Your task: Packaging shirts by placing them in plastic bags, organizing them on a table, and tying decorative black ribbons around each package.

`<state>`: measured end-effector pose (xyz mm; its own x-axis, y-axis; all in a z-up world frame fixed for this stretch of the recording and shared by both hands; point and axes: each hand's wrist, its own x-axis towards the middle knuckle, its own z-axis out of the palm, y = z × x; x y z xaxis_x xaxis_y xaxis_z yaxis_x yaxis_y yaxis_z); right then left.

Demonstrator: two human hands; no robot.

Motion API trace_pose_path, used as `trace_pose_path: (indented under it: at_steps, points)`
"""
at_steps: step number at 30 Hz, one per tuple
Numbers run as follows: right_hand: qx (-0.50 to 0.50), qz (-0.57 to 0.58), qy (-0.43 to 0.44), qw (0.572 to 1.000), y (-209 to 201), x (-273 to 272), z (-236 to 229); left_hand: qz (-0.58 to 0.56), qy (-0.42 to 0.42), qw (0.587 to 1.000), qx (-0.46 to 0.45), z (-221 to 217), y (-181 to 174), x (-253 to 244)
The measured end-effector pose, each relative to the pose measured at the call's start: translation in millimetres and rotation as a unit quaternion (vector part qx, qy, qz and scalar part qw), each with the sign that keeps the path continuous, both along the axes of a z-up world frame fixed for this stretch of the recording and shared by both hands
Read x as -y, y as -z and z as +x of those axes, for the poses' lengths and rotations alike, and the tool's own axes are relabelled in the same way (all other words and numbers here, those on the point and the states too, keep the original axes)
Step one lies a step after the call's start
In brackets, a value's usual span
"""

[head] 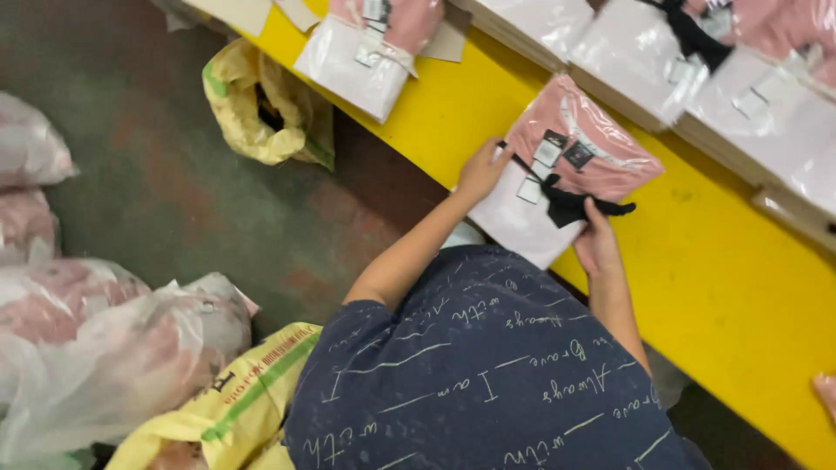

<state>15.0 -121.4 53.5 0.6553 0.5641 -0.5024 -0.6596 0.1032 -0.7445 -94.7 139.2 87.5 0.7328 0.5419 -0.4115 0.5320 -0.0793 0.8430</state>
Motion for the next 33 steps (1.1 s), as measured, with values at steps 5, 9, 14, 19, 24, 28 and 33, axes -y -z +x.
trace_pose_path:
  at_steps: [5,9,14,19,24,28,33]
  points:
    - [0.02,0.038,-0.156,0.987,-16.1,-105.4,-5.7,0.155,-0.109,0.982,0.027,-51.0,-58.8,-108.4]
    - [0.015,0.064,-0.209,0.976,-121.1,-221.8,-30.3,0.218,-0.148,0.964,0.016,-73.2,-105.8,-203.5]
    - [0.153,0.123,-0.172,0.965,-95.8,-347.6,-42.7,0.271,-0.179,0.945,0.045,-70.2,-74.7,-337.7]
    - [0.143,0.036,-0.12,0.982,-27.0,-419.7,-53.6,0.227,-0.106,0.967,0.032,-57.8,16.7,-410.7]
    - [0.103,-0.035,-0.07,0.992,-4.8,-433.7,-55.9,0.17,-0.013,0.985,0.034,-52.3,33.8,-428.7]
    - [0.057,-0.046,-0.048,0.996,-40.1,-450.3,-72.9,0.093,0.004,0.993,0.071,-66.2,4.4,-459.9]
    - [0.025,-0.05,-0.049,0.997,-27.4,-451.9,-85.3,0.303,-0.063,0.949,0.054,-67.8,53.8,-529.8]
